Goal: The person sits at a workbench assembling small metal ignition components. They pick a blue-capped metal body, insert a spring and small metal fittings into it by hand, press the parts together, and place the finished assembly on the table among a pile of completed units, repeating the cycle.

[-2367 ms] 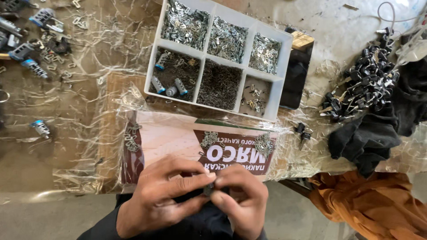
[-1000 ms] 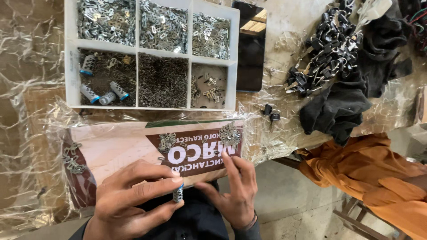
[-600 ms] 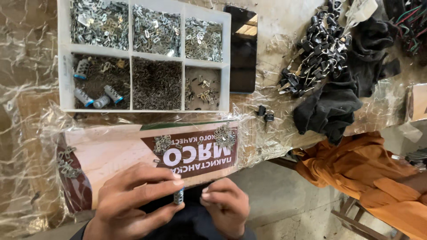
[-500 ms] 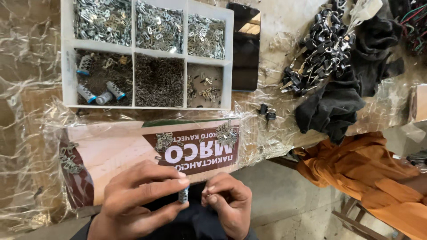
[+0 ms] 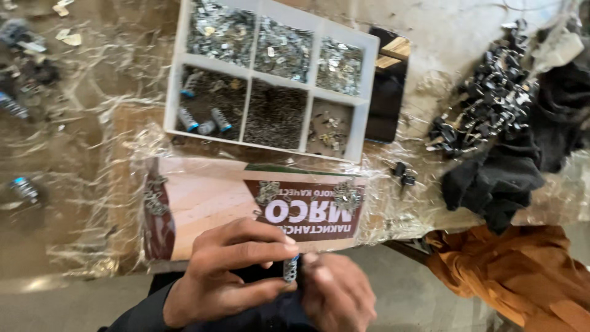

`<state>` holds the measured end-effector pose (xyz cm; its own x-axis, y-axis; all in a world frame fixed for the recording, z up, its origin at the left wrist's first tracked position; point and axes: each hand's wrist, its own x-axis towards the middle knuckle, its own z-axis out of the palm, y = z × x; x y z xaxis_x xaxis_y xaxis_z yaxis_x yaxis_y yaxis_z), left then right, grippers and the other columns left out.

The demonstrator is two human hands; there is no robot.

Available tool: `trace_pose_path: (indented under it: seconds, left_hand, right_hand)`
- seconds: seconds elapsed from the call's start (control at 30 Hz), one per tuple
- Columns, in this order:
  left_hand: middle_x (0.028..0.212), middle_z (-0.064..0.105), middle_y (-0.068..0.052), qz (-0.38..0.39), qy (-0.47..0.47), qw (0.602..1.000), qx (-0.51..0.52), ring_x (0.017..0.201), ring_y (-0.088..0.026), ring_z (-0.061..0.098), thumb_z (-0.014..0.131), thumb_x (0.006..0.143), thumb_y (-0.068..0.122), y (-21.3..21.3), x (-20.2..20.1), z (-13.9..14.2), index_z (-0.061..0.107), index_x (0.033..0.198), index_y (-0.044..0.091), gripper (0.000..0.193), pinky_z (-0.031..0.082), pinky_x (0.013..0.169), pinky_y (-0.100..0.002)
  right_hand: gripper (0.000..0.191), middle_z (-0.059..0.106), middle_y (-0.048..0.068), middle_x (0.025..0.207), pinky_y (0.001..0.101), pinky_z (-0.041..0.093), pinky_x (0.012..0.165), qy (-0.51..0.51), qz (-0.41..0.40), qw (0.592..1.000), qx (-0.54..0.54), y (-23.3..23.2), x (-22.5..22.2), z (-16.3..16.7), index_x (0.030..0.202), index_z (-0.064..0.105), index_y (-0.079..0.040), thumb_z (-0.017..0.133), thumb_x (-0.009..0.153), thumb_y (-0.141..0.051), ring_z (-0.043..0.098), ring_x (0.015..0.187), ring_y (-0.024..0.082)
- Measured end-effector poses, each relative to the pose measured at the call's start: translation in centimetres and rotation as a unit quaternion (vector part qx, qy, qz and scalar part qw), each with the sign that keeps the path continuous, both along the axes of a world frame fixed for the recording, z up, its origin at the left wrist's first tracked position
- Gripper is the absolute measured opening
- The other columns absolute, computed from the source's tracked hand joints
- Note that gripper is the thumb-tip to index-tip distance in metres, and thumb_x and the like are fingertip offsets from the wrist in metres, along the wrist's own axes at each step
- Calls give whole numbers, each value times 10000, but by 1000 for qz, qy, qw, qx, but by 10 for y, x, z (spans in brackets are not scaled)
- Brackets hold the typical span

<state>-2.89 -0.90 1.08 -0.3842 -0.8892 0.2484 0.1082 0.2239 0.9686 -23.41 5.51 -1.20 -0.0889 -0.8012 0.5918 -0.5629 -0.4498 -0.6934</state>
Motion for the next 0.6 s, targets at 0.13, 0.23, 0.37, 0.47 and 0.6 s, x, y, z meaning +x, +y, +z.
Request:
trace_pose_path:
  seconds: [0.13, 0.23, 0.37, 0.47, 0.6]
  left_hand:
    - [1156, 730, -83, 20, 1, 1000, -6, 998, -203, 761, 901, 782, 100, 0, -1, 3, 748, 1197, 77, 443, 621, 826, -299]
    - [1164, 731, -78, 27, -6, 999, -22, 1019, -207, 762, 899, 773, 83, 2, 0, 5, 747, 1199, 82, 453, 625, 851, -306]
    - [1159, 728, -67, 41, -19, 998, -48, 1017, -214, 760, 904, 764, 91, 4, 0, 8, 744, 1193, 95, 458, 625, 863, -315]
    - [1142, 733, -53, 46, -34, 997, -58, 958, -211, 750, 901, 752, 90, 5, -2, 8, 751, 1179, 115, 454, 603, 807, -314]
    - [1137, 743, -45, 47, -64, 995, -68, 890, -207, 732, 902, 768, 75, 5, -2, 5, 757, 1182, 127, 442, 574, 742, -321]
  right_hand:
    - [221, 737, 141, 885, 251, 597, 636, -120, -8, 988, 94, 3, 6, 14, 1133, 635, -50, 728, 964, 58, 712, 723, 184]
    - [178, 757, 143, 938, 324, 641, 791, -162, 71, 981, 77, 6, 8, 21, 1120, 621, -57, 711, 970, -18, 758, 816, 217]
    - [153, 714, 181, 1047, 287, 592, 826, -200, 80, 972, 90, 2, 16, 21, 1070, 653, -42, 751, 953, -53, 706, 914, 201]
    - [143, 681, 163, 1042, 282, 570, 849, -180, 66, 973, 128, 2, 18, 22, 1020, 683, -10, 778, 924, -56, 691, 927, 199]
    - [144, 683, 143, 1000, 290, 556, 852, -143, 62, 970, 184, 5, 6, 22, 985, 689, 7, 790, 887, -23, 691, 922, 195]
